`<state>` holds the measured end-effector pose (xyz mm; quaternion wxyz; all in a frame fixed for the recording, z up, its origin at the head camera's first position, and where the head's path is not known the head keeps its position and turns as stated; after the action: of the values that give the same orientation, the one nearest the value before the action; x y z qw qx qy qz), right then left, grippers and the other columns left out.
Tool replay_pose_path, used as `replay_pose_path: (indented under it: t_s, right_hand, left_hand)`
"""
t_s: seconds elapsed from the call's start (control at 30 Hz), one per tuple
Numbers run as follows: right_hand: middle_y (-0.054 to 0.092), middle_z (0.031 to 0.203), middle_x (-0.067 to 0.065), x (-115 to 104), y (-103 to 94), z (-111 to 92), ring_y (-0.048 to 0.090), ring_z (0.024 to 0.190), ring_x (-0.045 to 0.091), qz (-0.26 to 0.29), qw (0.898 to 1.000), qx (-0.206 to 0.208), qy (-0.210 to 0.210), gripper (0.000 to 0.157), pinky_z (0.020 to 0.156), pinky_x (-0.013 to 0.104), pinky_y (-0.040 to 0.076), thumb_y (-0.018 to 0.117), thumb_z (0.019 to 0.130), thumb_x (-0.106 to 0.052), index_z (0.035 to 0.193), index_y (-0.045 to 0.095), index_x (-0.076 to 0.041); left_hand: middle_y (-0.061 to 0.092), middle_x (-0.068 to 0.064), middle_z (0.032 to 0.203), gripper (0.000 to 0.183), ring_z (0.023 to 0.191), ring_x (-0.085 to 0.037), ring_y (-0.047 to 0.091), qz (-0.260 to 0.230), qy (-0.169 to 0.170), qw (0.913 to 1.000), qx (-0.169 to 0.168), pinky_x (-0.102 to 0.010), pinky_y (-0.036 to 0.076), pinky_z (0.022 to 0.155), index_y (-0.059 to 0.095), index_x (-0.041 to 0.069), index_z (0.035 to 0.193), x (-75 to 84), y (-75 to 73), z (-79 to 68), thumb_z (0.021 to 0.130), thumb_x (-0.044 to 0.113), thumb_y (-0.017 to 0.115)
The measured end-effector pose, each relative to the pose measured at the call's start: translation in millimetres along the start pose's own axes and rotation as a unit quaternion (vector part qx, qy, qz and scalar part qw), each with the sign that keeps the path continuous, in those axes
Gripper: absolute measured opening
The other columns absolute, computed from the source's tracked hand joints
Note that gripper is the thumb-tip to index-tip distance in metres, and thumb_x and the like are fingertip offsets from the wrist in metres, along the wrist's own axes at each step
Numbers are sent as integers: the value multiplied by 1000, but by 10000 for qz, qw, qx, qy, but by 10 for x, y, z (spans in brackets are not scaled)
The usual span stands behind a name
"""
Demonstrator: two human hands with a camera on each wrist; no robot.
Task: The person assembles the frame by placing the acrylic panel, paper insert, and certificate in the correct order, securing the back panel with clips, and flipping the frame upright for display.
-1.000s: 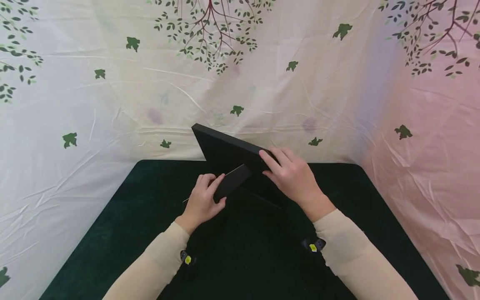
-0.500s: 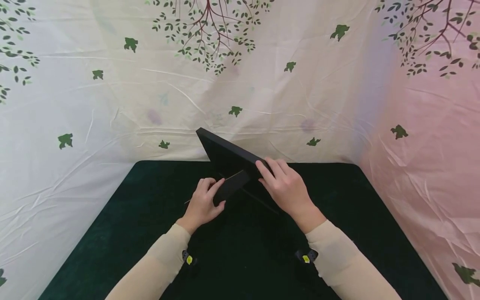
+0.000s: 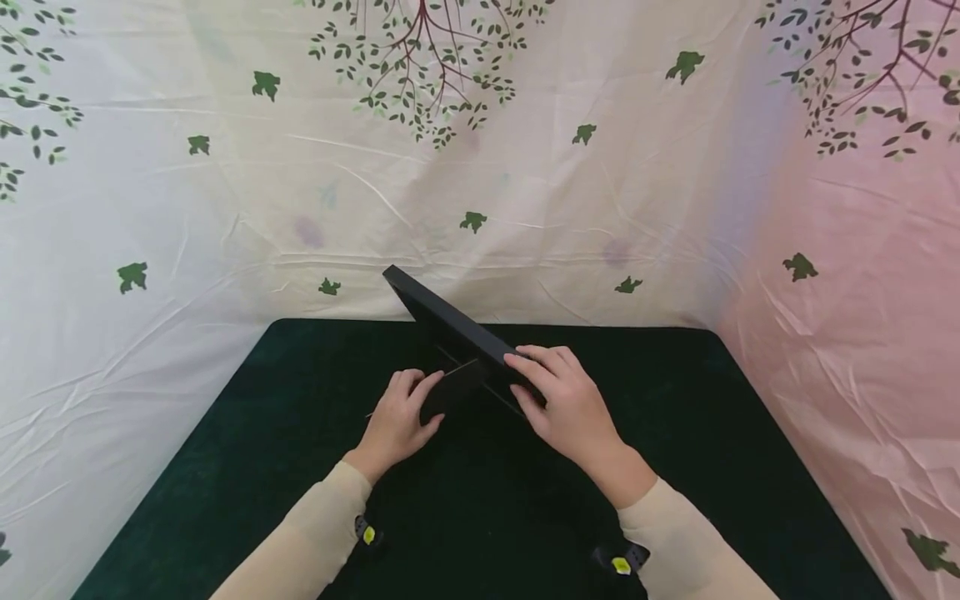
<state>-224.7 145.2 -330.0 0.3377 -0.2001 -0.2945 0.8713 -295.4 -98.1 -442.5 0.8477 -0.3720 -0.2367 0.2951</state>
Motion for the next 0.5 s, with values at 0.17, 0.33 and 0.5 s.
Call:
replay_pose_path:
  t_s: [0.17,0.33,0.5]
  right_hand:
    - [61,120,1,38,-33,-58,55,100,15,669,9962,-344,428,51,75,25,50,81,77,-10,125,65,-17]
    - [61,120,2,93,-105,-112,59,98,13,1127,9891,-766,562,57,73,24,54,82,77,-12,130,61,-16]
    - [63,118,3,164,-241,-152,59,93,11,1464,9821,-1072,501,63,60,20,53,81,76,-7,134,57,-12]
  left_hand:
    - [49,-9,119,76,100,-19,47,45,-28,9996,-276,-35,48,81,40,18,144,-17,-4,-27,80,31,78]
    - [50,-9,120,84,98,-20,49,60,147,9992,-356,-36,48,80,33,20,149,26,-194,63,80,37,77]
    - [48,-15,128,86,103,-25,52,306,489,9982,-159,-40,49,84,31,19,151,151,-607,436,82,48,72]
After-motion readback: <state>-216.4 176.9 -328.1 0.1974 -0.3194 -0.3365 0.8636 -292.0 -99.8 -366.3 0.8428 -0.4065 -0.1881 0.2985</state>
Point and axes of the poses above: each hand's wrist, its own z-axis towards the middle knuckle, its own y-axis out of the palm, x = y × z, the point moved 4 cm from there along z, towards the middle knuckle
